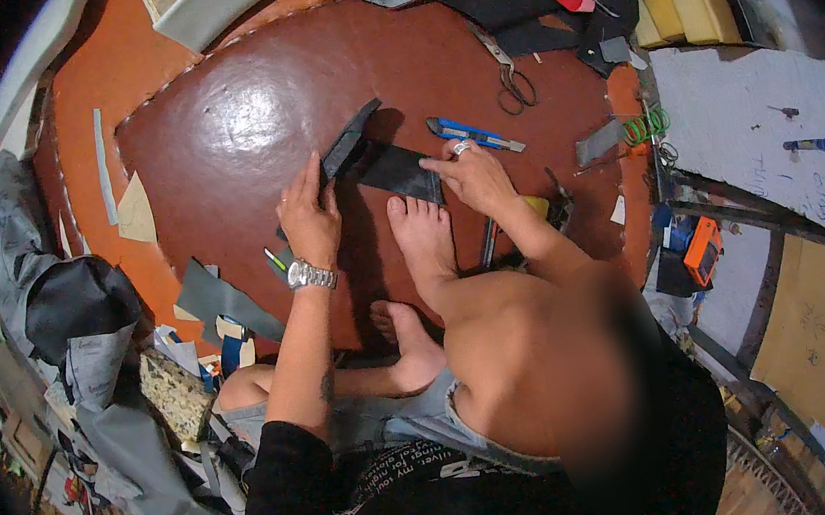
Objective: The person assembles a slide by attaching a green and white strap to a black sole. They use scissors to trim the strap and a utility knife to cut the sole, then mark the strap with a pen.
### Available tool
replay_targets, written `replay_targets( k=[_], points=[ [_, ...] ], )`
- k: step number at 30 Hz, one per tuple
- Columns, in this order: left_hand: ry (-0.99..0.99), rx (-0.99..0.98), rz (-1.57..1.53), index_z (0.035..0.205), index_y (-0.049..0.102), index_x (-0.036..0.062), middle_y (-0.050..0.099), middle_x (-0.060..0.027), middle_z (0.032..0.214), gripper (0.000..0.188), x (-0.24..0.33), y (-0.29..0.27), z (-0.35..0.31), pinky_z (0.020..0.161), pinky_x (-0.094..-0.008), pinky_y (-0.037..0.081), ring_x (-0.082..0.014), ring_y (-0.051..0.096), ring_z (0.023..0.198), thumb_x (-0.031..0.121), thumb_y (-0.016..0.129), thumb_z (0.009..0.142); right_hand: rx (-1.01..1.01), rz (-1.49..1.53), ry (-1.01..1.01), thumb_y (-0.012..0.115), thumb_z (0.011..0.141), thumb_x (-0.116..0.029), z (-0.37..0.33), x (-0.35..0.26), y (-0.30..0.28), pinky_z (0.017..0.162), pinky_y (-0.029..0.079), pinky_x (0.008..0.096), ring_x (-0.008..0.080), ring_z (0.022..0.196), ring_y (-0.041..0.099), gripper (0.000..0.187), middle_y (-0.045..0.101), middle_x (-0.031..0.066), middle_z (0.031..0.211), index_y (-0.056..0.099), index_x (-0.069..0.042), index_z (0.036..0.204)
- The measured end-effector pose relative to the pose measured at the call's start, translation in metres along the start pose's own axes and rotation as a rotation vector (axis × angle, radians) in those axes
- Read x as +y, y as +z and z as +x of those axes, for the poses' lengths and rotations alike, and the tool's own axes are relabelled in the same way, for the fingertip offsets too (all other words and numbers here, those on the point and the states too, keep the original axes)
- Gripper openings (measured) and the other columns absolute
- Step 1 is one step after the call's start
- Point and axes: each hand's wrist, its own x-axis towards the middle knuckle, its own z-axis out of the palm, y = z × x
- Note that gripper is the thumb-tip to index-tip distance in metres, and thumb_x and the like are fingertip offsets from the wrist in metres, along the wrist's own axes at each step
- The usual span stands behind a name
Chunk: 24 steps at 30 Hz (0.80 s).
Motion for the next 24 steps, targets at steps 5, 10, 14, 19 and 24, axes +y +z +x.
replay_targets(
  k=[5,10,14,19,24],
  points=[
    [0.027,-0.008,-0.035,0.148,0.059,0.0198,0.07,-0.0104,0.13,0.061,-0.001,-0.004,0.001,0.099,-0.0459,0.048,-0.0338,0.063,0.117,0.006,0.072,0.09,0.194,0.065,-0.264,0.069,0.092,-0.009,0.009,-0.01,-0.018,0.092,0.055,0.0476,0.0348,0.111,0.063,0.025,0.067,0.0061,0.123,0.077,-0.016,0.114],
    [-0.083,-0.005,-0.237,0.131,0.065,0.0101,0.068,-0.0146,0.132,0.048,0.013,-0.006,-0.01,0.104,-0.047,0.048,-0.0366,0.062,0.122,0.003,0.075,0.085,0.148,0.457,-0.247,0.066,0.095,-0.008,0.031,-0.053,-0.032,0.089,0.056,0.0436,0.0361,0.1,0.069,0.015,0.072,0.0123,0.108,0.072,-0.006,0.109],
    [-0.007,0.035,-0.245,0.119,0.066,0.0052,0.067,-0.0168,0.131,0.036,0.016,-0.01,-0.014,0.108,-0.0475,0.046,-0.0379,0.06,0.126,0.003,0.074,0.084,0.065,0.653,-0.1,0.07,0.094,-0.007,0.05,-0.078,-0.036,0.086,0.057,0.0407,0.0352,0.097,0.072,0.021,0.073,0.0174,0.102,0.071,-0.001,0.113],
    [0.02,-0.013,-0.455,0.116,0.067,0.0061,0.065,-0.0158,0.136,0.03,0.002,-0.022,-0.011,0.115,-0.0497,0.039,-0.0387,0.054,0.135,0.008,0.07,0.087,0.038,0.678,0.114,0.077,0.089,-0.011,0.061,-0.095,-0.033,0.084,0.056,0.0418,0.0346,0.094,0.072,0.02,0.074,0.0173,0.103,0.076,-0.002,0.106],
    [-0.035,0.019,-0.478,0.116,0.067,0.0039,0.068,-0.0163,0.131,0.028,0.001,-0.018,-0.008,0.113,-0.0474,0.043,-0.0381,0.057,0.132,0.007,0.07,0.088,0.258,0.383,-0.01,0.076,0.09,-0.012,0.065,-0.101,-0.031,0.082,0.055,0.0399,0.0306,0.092,0.07,0.014,0.075,0.0132,0.094,0.081,-0.006,0.101]
  ],
)
